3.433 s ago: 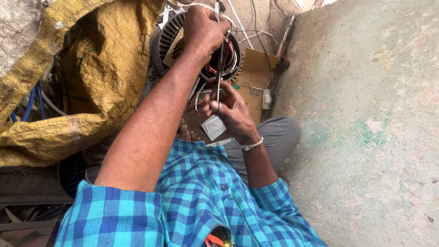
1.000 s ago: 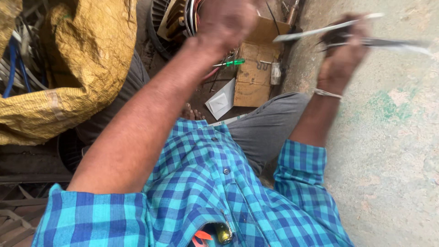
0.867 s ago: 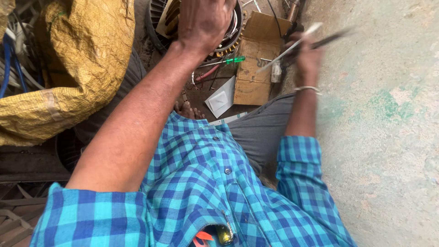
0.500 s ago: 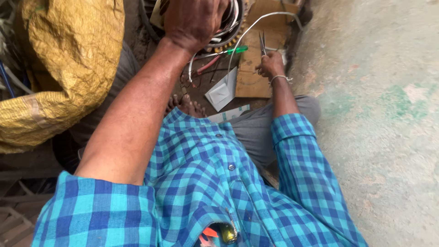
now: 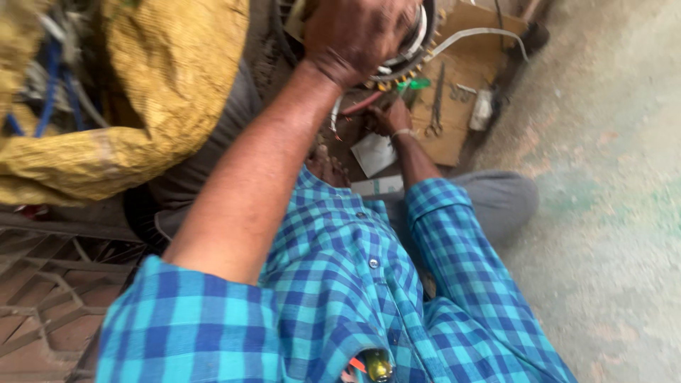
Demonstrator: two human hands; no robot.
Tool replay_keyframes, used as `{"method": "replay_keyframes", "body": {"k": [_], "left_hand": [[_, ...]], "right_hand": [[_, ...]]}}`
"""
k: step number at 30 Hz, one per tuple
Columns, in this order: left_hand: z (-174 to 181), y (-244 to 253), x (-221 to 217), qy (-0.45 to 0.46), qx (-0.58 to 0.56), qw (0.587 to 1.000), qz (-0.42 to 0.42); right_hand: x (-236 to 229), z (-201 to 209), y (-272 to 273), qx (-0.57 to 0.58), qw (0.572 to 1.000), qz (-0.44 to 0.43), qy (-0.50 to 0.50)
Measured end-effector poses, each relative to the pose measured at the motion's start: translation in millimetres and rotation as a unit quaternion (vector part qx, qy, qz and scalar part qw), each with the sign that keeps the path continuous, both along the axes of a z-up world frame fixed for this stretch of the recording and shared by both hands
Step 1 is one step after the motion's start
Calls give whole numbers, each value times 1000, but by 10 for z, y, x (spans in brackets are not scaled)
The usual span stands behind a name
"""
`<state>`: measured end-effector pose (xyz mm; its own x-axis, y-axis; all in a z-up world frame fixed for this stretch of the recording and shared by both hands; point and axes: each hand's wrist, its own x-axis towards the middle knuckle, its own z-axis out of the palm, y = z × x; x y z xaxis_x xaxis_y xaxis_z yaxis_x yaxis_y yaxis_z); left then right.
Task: The person sits on the floor and works on an electrical motor stator. They use pliers to strip wire insulation, cut wires, and manipulate the copper windings. The person also uses a screwdriver to adjust components within the stator.
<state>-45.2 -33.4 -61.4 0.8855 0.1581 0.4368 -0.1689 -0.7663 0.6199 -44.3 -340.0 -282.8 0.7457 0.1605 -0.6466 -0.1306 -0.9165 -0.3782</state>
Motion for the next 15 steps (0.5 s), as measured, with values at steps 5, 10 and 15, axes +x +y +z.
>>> {"method": "replay_keyframes", "body": {"k": [5,10,15], "left_hand": [[139,36,-27,-82,-3,997,-2],[215,93,-76,-59,-16,998,-16],[215,91,-80,-68,-22,997,-20]], "right_hand": [[9,-193,-87,3,986,44,-158],[458,512,60,176,962,-204,-34],[543,2167,297,423,866,-256,-81]]}}
